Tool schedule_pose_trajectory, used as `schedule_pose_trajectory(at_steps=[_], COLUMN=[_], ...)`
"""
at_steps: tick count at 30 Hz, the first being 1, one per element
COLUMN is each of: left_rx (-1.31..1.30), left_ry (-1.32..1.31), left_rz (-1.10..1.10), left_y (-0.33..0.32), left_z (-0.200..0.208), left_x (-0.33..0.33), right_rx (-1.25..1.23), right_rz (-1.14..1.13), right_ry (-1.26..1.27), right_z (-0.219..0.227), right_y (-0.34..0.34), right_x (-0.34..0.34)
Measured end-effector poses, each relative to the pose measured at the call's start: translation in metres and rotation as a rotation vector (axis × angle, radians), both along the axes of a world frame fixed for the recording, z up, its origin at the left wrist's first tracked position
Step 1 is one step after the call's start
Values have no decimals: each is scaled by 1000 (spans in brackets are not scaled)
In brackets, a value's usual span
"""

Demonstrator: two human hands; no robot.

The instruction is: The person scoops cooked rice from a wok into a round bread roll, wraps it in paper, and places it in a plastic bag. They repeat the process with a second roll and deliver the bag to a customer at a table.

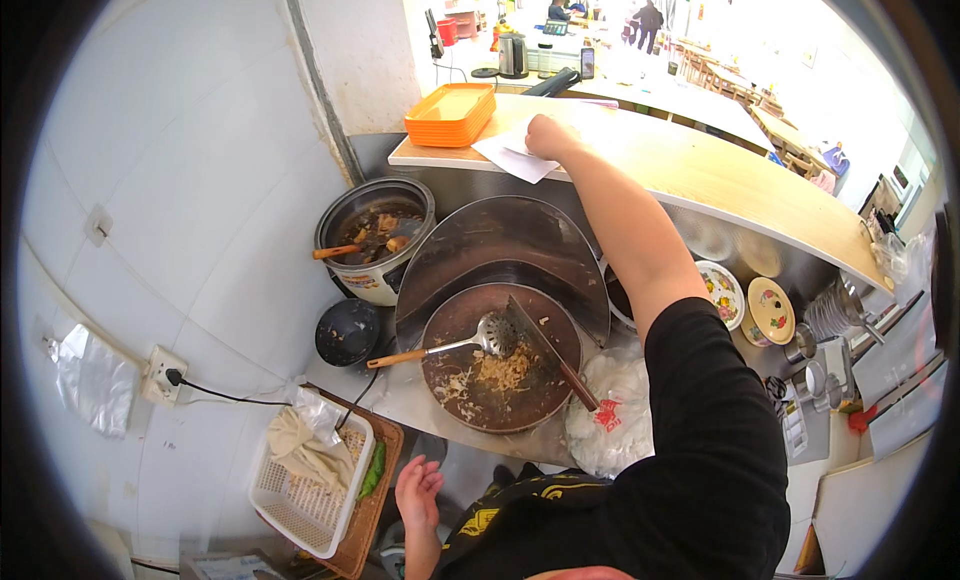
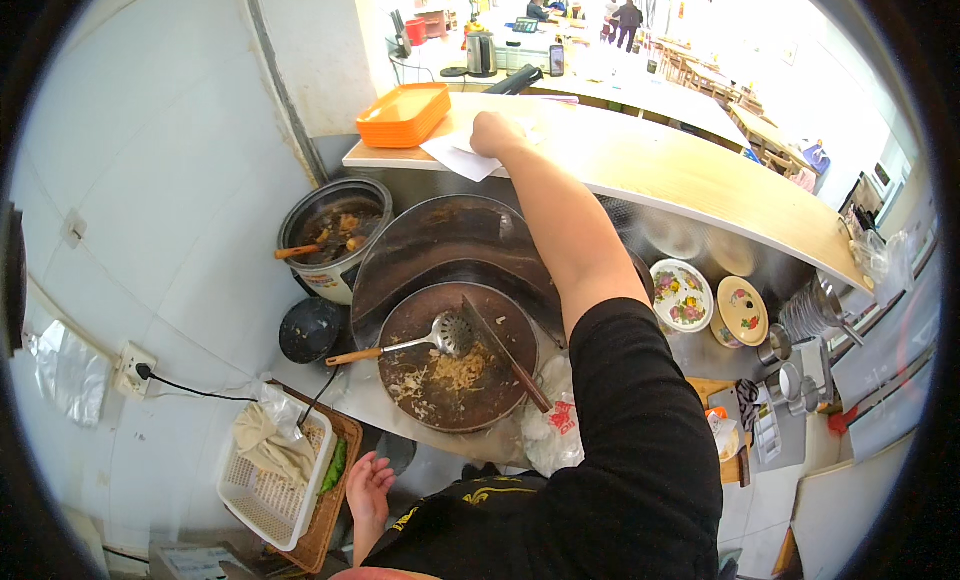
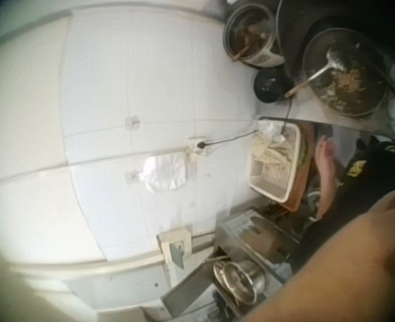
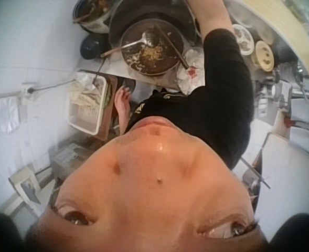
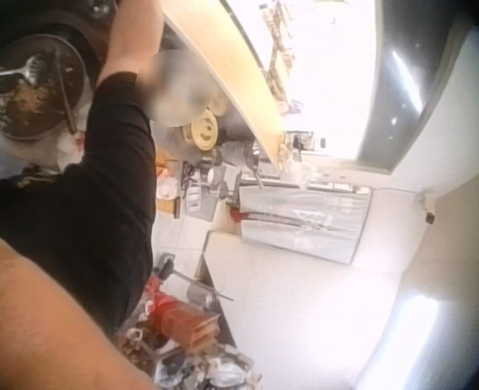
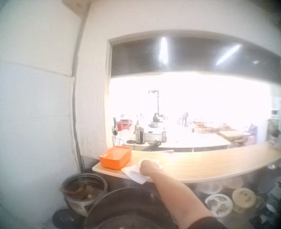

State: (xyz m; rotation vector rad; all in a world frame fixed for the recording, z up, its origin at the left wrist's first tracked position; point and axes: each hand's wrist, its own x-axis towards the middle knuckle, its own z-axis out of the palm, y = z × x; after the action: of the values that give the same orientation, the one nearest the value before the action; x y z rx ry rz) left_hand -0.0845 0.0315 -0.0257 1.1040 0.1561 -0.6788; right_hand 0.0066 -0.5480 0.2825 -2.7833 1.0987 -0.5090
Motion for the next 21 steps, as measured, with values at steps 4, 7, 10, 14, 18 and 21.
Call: schedule_pose_trajectory(at_steps=[4,7,10,14,18,21], left_rx=[-15,-8,22,43,105,188], left_ry=[-49,-87,-88,-42,28,49], left_rz=[41,49,64,125,208,256], left_y=[-6,-9,-12,-10,2,16], left_z=[13,20,19,13,8,7], left_x=[-21,-51,-89,-156,-229,-271], right_rx=[-200,-261,-170,-103,-45,-59], right_rz=[-35,25,156,341,444,426], right_ry=[-99,-75,-126,-227,-260,-155], right_z=[0,-4,-18,-33,-37,-29], right_y=[1,-8,-27,-66,-91,-93], right_x=[-16,-36,-49,-40,-29,-27])
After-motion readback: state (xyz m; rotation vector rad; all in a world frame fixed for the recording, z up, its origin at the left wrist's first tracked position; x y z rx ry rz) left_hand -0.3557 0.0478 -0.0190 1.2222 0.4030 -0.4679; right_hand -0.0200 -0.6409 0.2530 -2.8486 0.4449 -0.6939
